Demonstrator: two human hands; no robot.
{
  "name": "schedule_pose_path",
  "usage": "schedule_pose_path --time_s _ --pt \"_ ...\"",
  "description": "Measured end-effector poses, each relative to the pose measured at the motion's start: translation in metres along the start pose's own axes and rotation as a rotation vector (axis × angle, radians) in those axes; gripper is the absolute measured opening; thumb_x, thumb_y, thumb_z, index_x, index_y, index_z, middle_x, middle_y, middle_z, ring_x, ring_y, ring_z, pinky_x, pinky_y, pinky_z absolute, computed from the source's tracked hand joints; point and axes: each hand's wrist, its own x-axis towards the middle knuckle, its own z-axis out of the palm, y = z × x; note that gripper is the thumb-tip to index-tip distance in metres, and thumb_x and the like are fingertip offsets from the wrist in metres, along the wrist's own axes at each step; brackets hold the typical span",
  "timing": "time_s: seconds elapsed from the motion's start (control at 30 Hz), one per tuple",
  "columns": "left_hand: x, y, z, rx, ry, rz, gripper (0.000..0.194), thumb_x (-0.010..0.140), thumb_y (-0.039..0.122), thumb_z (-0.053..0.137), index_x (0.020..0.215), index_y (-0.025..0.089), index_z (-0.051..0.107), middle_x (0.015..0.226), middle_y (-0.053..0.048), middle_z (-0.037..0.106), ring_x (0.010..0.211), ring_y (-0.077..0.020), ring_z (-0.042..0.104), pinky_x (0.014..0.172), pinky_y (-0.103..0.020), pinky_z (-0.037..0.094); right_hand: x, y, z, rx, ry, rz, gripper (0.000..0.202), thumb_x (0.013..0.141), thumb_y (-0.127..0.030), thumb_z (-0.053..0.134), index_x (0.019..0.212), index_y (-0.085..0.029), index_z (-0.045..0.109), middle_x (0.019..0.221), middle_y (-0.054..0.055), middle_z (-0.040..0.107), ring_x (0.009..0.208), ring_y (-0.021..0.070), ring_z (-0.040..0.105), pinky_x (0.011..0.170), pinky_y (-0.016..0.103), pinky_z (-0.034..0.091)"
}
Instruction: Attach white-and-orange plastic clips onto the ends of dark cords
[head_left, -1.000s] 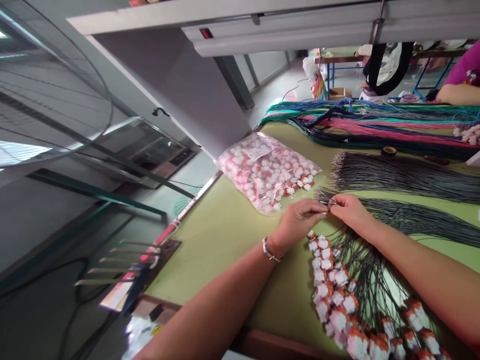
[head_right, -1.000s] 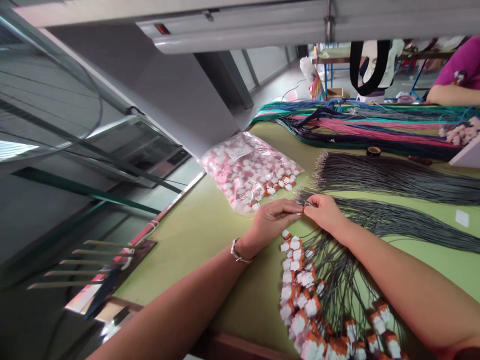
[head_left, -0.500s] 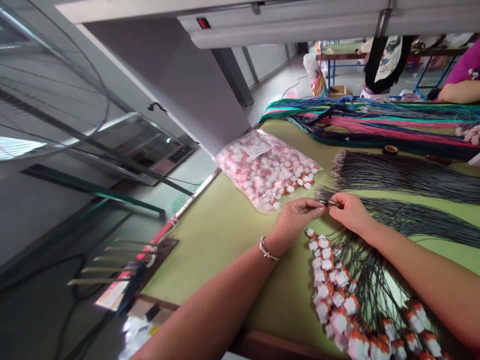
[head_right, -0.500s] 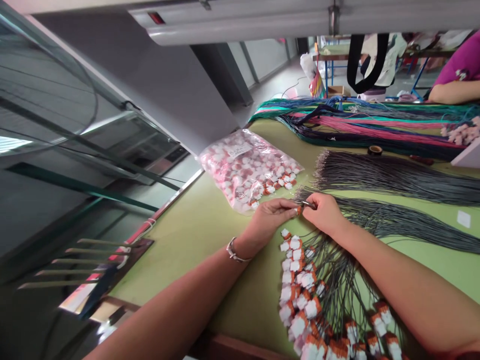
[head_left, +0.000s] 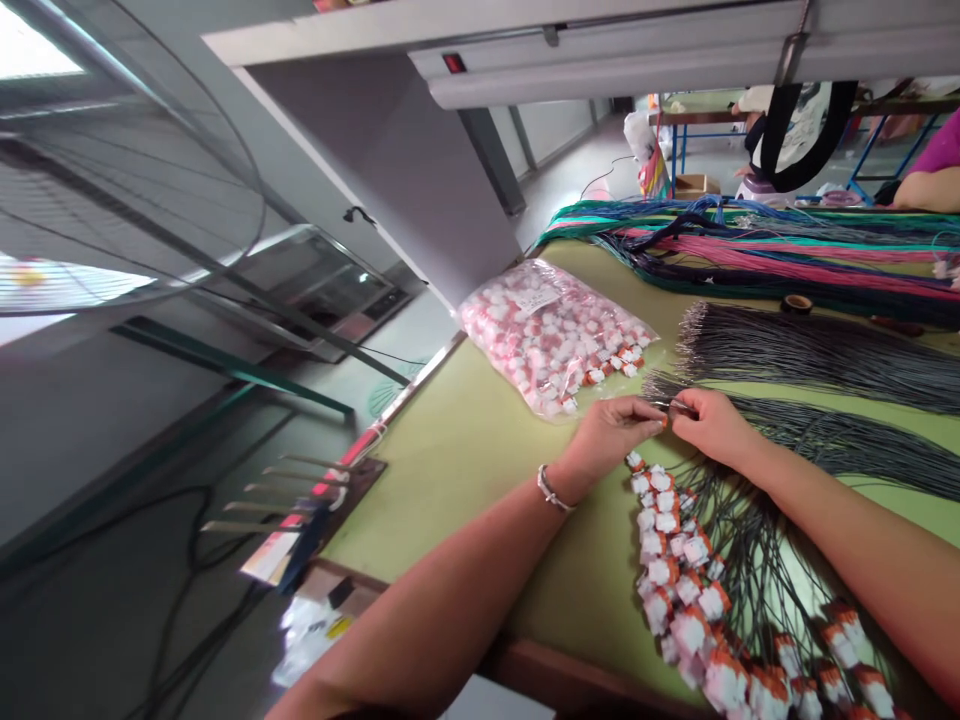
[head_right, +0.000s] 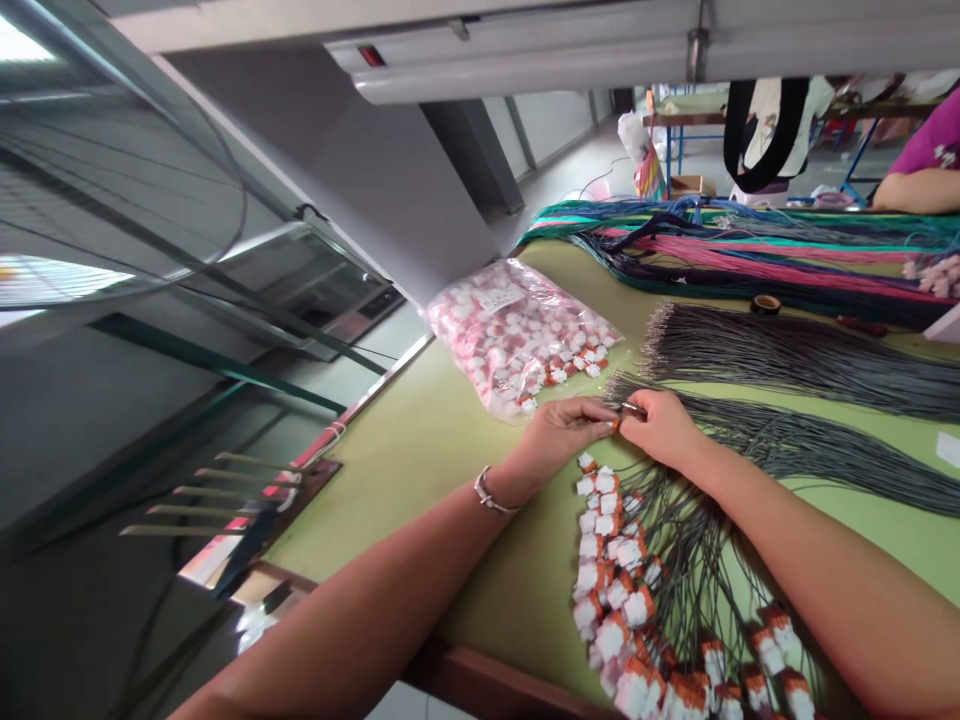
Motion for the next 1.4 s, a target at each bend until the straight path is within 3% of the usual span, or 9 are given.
schedule_pose_path --time_s 0.27,0.37,0.53,0.6,0.77,0.87,0.97,1.3,1.4 --pt "0.0 0.001 0.001 0.015 0.001 -0.02 0.015 0.063 0.026 0.078 0.071 0.015 0.073 0.074 -0.005 0.071 0.068 -0.0138 0.063 0.068 -0.027 0.051 0.0 0.004 0.0 0.012 -0.004 -0.015 0.013 0.061 -0.031 0.052 0.057 -0.019 0.051 0.049 -0.005 0.043 0.05 0.0092 0.034 0.048 0.023 0.026" --pt "-0.003 0.011 -0.006 0.207 -0.123 -0.007 0.007 0.067 0.021 0.072 0.072 0.016 0.073 0.07 -0.005 0.071 0.064 -0.0139 0.063 0.063 -0.025 0.05 0.001 0.007 -0.001 0.066 0.047 -0.016 0.015 0.064 -0.033 0.055 0.06 -0.019 0.055 0.052 -0.004 0.049 0.05 0.0106 0.039 0.049 0.025 0.03" --pt "-0.009 0.023 -0.021 0.575 -0.392 0.227 0.02 0.068 0.008 0.061 0.071 0.021 0.075 0.069 -0.003 0.071 0.064 -0.0145 0.063 0.062 -0.024 0.049 0.003 0.005 -0.002 0.204 0.183 0.023 0.024 0.069 -0.043 0.06 0.071 -0.019 0.063 0.062 0.002 0.062 0.058 0.0153 0.053 0.057 0.028 0.04" --pt "-0.007 0.024 -0.027 0.664 -0.308 0.247 0.024 0.069 0.006 0.056 0.072 0.021 0.075 0.07 -0.004 0.07 0.065 -0.0155 0.063 0.062 -0.025 0.049 0.002 0.004 0.0 0.226 0.176 0.027 0.026 0.068 -0.044 0.062 0.072 -0.019 0.064 0.062 0.002 0.062 0.058 0.0153 0.053 0.057 0.028 0.04" --pt "0.007 0.024 -0.043 1.056 0.257 0.234 0.027 0.081 0.011 0.05 0.092 0.017 0.073 0.088 -0.01 0.068 0.086 -0.0241 0.061 0.079 -0.036 0.047 -0.002 0.005 0.006 0.252 0.051 0.06 0.025 0.069 -0.043 0.062 0.072 -0.018 0.064 0.054 -0.001 0.058 0.048 0.0128 0.049 0.049 0.026 0.037" --pt "0.015 0.019 -0.046 1.272 0.204 0.168 0.03 0.088 0.017 0.046 0.107 0.017 0.069 0.1 -0.013 0.062 0.096 -0.0272 0.057 0.081 -0.038 0.046 -0.003 0.003 0.008 0.282 0.08 0.046 0.025 0.067 -0.039 0.064 0.079 -0.018 0.063 0.055 -0.002 0.059 0.048 0.0124 0.051 0.05 0.026 0.039" --pt "0.019 0.014 -0.046 1.373 0.149 0.093 0.03 0.09 0.017 0.043 0.103 0.019 0.069 0.101 -0.013 0.058 0.092 -0.0251 0.057 0.076 -0.034 0.045 -0.004 0.0 0.007 0.334 0.083 0.056 0.03 0.065 -0.036 0.064 0.088 -0.018 0.06 0.055 -0.003 0.061 0.045 0.0117 0.051 0.048 0.024 0.039" --pt "0.017 0.02 -0.048 1.458 0.123 0.002 0.036 0.091 0.014 0.037 0.115 0.021 0.063 0.104 -0.011 0.056 0.09 -0.0225 0.058 0.07 -0.031 0.045 -0.006 0.002 0.005 0.217 0.069 -0.01 0.015 0.067 -0.031 0.058 0.07 -0.017 0.063 0.054 -0.001 0.06 0.047 0.0106 0.049 0.048 0.024 0.039" --pt "0.013 0.024 -0.048 1.351 0.181 0.088 0.03 0.092 0.022 0.041 0.106 0.018 0.067 0.103 -0.012 0.057 0.088 -0.0221 0.058 0.073 -0.033 0.047 -0.005 0.003 0.006 0.177 0.085 -0.026 0.014 0.069 -0.032 0.058 0.067 -0.018 0.059 0.051 -0.002 0.057 0.046 0.0101 0.047 0.047 0.023 0.037"
